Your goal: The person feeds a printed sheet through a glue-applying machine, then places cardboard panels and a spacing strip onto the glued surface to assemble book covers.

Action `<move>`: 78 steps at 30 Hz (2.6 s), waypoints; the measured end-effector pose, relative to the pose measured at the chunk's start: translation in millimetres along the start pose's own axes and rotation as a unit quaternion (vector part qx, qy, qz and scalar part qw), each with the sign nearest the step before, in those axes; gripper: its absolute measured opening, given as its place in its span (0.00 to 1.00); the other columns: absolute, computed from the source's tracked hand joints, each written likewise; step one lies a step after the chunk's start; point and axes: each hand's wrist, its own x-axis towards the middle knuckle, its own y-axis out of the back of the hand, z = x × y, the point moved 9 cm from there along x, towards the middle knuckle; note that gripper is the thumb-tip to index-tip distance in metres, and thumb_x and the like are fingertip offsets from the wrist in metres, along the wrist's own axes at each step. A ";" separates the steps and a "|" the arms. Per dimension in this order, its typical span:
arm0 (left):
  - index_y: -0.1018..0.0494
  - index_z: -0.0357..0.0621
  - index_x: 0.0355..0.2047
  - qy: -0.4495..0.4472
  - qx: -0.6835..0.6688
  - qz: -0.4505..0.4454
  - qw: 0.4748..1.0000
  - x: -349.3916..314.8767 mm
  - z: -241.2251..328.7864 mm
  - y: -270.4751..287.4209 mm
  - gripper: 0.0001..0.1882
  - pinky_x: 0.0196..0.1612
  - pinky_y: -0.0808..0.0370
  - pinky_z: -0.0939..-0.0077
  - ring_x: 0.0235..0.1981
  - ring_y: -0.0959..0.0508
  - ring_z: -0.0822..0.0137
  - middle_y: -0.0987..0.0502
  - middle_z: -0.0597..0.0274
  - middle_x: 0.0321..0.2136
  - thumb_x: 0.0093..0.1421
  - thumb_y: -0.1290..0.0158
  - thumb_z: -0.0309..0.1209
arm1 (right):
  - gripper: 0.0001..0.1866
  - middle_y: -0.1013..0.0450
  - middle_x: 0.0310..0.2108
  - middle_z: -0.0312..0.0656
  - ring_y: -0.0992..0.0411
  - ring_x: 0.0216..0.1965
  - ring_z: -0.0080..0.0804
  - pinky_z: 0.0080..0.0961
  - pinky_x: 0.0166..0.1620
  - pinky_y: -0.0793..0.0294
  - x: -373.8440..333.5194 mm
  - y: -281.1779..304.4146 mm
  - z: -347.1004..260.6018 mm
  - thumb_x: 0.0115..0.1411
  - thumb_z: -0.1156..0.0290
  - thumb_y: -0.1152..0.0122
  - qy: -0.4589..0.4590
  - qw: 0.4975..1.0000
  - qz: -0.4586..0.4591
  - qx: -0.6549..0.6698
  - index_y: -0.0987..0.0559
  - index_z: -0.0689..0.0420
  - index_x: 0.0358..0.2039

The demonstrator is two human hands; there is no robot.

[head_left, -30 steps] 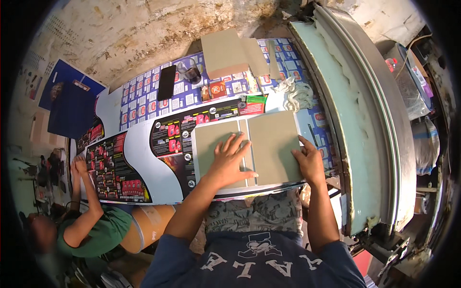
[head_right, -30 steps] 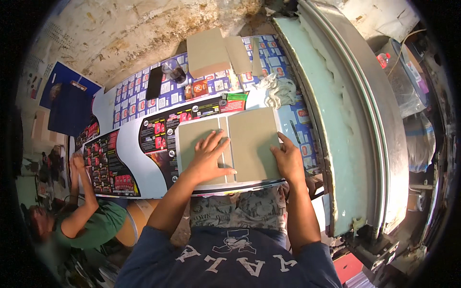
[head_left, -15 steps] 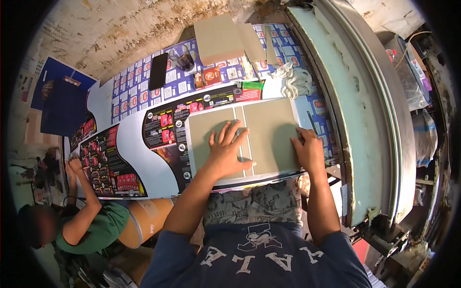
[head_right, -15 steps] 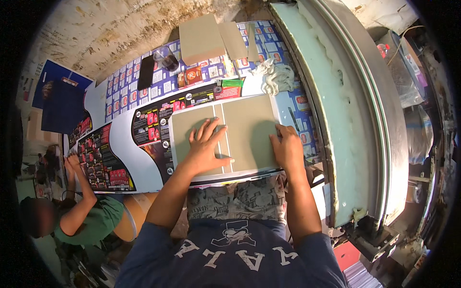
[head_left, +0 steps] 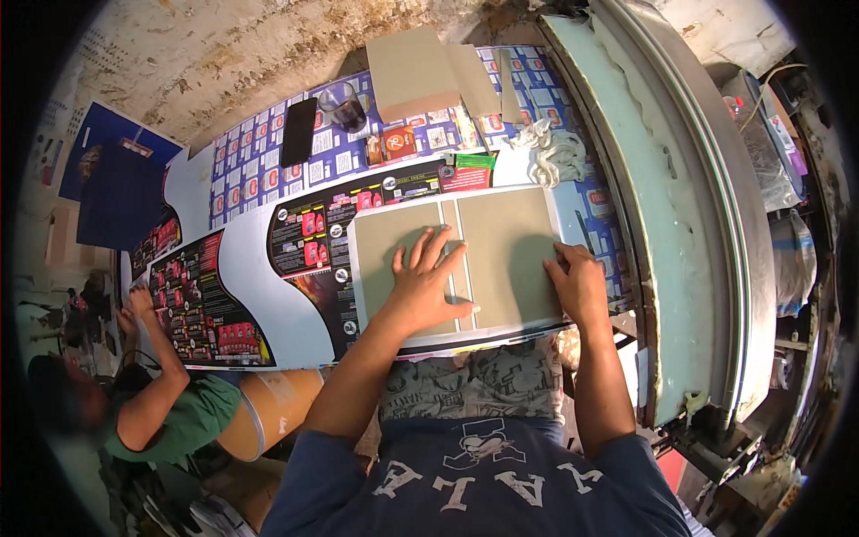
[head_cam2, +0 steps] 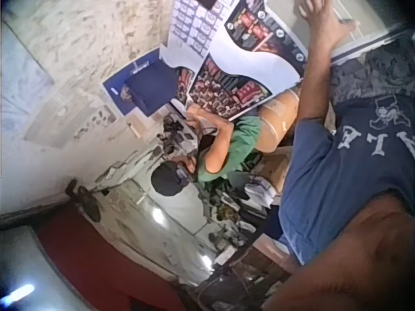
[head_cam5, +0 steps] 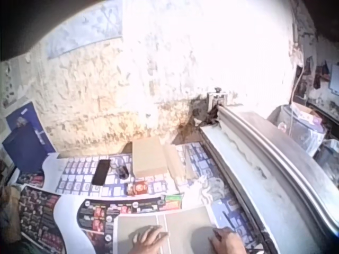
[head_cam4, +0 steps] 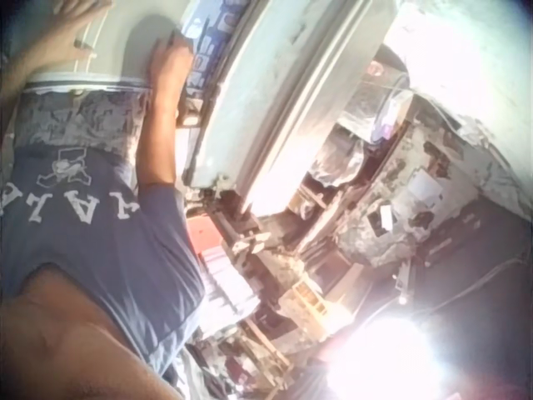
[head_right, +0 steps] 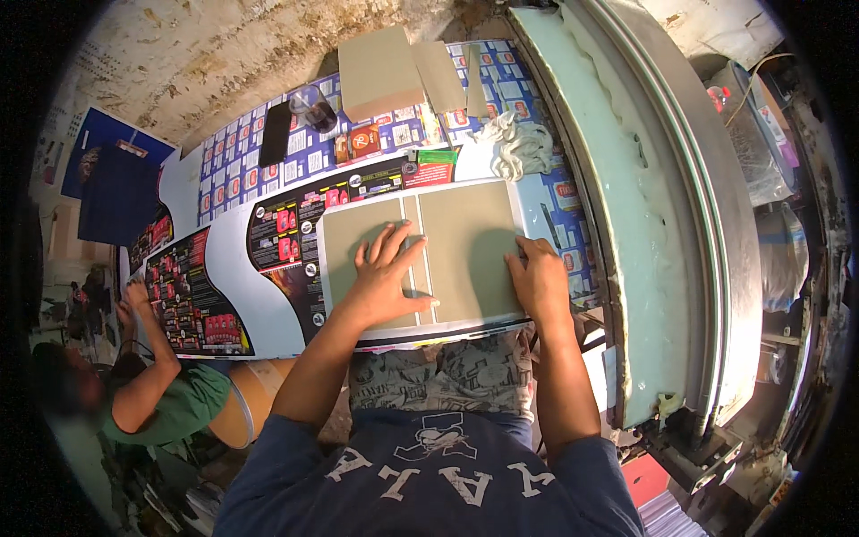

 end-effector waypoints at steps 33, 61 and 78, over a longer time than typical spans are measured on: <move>0.37 0.55 0.68 -0.012 0.012 0.022 1.000 0.8 1.0 -2.5 0.53 0.67 0.55 0.28 0.74 0.53 0.50 0.50 0.57 0.72 0.42 0.30 0.56 | 0.24 0.38 0.68 0.48 0.43 0.70 0.48 0.52 0.70 0.46 11.5 -86.8 -76.4 0.69 0.57 0.46 0.253 0.949 0.045 -0.184 0.28 0.48 0.64; 0.45 0.40 0.71 0.003 0.044 0.146 0.988 -7.9 -15.1 1.9 0.41 0.71 0.56 0.42 0.74 0.46 0.50 0.45 0.49 0.72 0.60 0.46 0.39 | 0.32 0.43 0.72 0.46 0.48 0.73 0.46 0.56 0.73 0.55 -4.2 -65.7 -63.6 0.68 0.58 0.46 0.198 0.979 0.031 -0.043 0.37 0.53 0.69; 0.43 0.34 0.70 0.182 0.109 0.053 0.976 -190.2 -303.2 49.7 0.38 0.74 0.53 0.52 0.72 0.48 0.39 0.46 0.34 0.70 0.59 0.51 0.32 | 0.34 0.28 0.54 0.62 0.29 0.55 0.61 0.48 0.57 0.29 -360.1 -86.3 402.7 0.57 0.51 0.34 -0.341 0.933 -0.014 -0.115 0.27 0.59 0.57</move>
